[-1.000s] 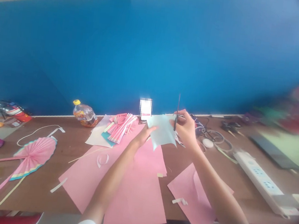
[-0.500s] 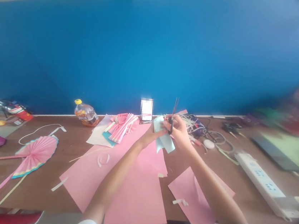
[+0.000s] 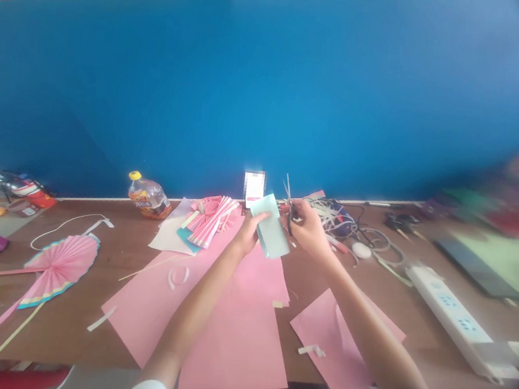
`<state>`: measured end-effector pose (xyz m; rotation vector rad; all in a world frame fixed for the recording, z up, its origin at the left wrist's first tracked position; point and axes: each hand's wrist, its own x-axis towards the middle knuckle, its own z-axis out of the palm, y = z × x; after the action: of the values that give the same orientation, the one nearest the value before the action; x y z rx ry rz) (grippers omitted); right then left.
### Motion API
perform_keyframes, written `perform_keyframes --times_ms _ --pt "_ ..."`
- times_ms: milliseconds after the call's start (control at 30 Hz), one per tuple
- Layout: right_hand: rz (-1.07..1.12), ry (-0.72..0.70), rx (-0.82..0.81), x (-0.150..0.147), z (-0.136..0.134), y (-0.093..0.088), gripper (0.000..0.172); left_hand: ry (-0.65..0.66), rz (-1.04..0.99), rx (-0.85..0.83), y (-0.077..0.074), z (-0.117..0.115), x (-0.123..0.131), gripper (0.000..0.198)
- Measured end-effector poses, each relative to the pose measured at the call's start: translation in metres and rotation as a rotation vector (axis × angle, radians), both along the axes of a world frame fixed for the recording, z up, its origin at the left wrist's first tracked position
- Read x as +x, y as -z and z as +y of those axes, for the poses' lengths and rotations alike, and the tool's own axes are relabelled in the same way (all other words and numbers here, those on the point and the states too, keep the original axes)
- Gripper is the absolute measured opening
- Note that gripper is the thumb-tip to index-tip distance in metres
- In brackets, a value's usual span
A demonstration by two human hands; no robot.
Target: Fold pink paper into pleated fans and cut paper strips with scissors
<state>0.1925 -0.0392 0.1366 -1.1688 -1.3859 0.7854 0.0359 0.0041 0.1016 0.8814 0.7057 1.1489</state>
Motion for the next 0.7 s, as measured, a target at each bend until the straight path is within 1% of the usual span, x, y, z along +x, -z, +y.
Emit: perform_keyframes --times_ms 67,100,167,267,367,433,500,533,567,633,700 --pt "-0.034 0.047 -0.007 0.002 0.001 0.001 0.041 -0.017 -0.051 -0.011 0.001 0.001 0.001 0.042" --pt "-0.041 0.043 -0.019 0.003 0.002 0.001 0.042 -0.027 -0.068 -0.018 0.002 0.002 0.002 0.042" --pt "-0.05 -0.02 -0.045 0.004 0.002 0.001 0.041 -0.038 -0.087 -0.025 0.001 0.003 0.002 0.042" --pt "-0.096 -0.113 -0.058 0.004 0.004 0.003 0.039 0.003 -0.096 -0.03 -0.004 0.002 0.0 0.043" --pt "-0.125 -0.115 -0.071 0.004 0.007 0.007 0.04 0.076 -0.081 -0.047 -0.01 -0.002 -0.003 0.048" --pt "-0.087 -0.133 -0.091 0.005 0.009 0.009 0.042 0.12 -0.042 -0.024 -0.014 -0.004 -0.004 0.05" --pt "-0.026 -0.163 -0.112 0.008 0.01 0.008 0.043 0.116 0.013 0.039 -0.019 -0.004 -0.006 0.05" --pt "0.008 -0.169 -0.119 0.011 0.011 0.007 0.044 0.073 0.043 0.082 -0.023 -0.004 -0.007 0.049" --pt "0.042 -0.169 -0.122 0.013 0.011 0.005 0.044 -0.003 0.075 0.135 -0.028 -0.005 -0.009 0.047" --pt "0.109 -0.143 -0.12 0.02 0.011 0.0 0.045 -0.232 0.132 0.271 -0.042 -0.01 -0.017 0.042" --pt "0.155 -0.1 -0.113 0.027 0.011 -0.005 0.046 -0.477 0.168 0.451 -0.06 -0.024 -0.029 0.031"
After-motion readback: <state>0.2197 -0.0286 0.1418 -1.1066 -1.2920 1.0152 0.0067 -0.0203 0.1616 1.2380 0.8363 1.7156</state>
